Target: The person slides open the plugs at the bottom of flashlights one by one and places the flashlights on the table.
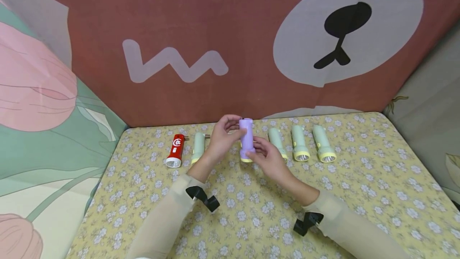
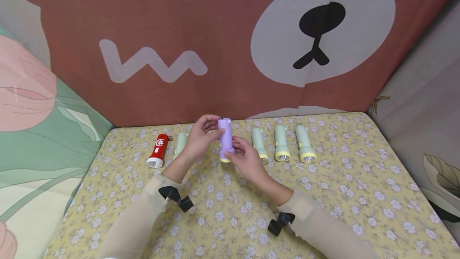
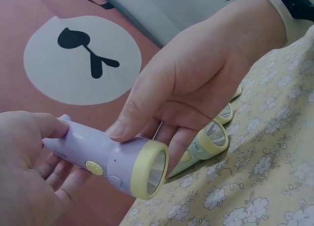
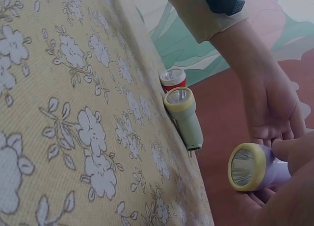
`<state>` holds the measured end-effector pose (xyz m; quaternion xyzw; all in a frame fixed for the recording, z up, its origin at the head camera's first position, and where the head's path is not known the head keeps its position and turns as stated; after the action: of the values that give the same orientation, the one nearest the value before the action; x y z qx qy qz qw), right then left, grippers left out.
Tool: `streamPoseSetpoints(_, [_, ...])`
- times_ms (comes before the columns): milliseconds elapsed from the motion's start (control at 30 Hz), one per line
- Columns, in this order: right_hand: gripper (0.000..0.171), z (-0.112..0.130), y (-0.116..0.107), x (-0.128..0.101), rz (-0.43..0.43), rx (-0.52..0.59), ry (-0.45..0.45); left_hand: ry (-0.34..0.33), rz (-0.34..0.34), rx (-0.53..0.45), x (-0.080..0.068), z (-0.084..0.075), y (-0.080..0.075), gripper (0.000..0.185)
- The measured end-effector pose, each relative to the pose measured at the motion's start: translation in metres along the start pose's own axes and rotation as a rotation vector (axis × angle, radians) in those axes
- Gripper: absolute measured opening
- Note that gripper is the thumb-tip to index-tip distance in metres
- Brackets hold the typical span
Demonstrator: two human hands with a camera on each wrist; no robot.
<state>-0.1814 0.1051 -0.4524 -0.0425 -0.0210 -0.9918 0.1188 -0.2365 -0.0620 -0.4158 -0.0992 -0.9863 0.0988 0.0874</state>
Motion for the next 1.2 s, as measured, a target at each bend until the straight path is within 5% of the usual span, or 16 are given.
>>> streamPoseSetpoints(233, [0.053, 0.0, 0.001, 0.0, 0.012, 0.001, -0.04, 0.101, -0.02, 0.084, -0.003, -0.002, 0.0, 0.036])
streamPoseSetpoints(633, [0.044, -0.011, 0.001, 0.002, -0.009, -0.012, -0.064, 0.186, 0.018, 0.021, -0.01, -0.002, 0.003, 0.038])
streamPoseSetpoints(1200, [0.034, -0.009, -0.002, 0.002, -0.015, -0.068, -0.045, 0.227, 0.111, 0.048, -0.018, 0.0, -0.004, 0.042])
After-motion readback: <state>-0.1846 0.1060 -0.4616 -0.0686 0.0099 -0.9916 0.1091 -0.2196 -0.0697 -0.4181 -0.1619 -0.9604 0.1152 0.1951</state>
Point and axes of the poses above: each hand's wrist, its own x-axis towards the middle knuckle, its own y-axis out of the palm, z = x × y, the point moved 2 cm from there along x, towards the middle knuckle, and after that the axes turned 11 degrees about x, right-handed, at the moved point
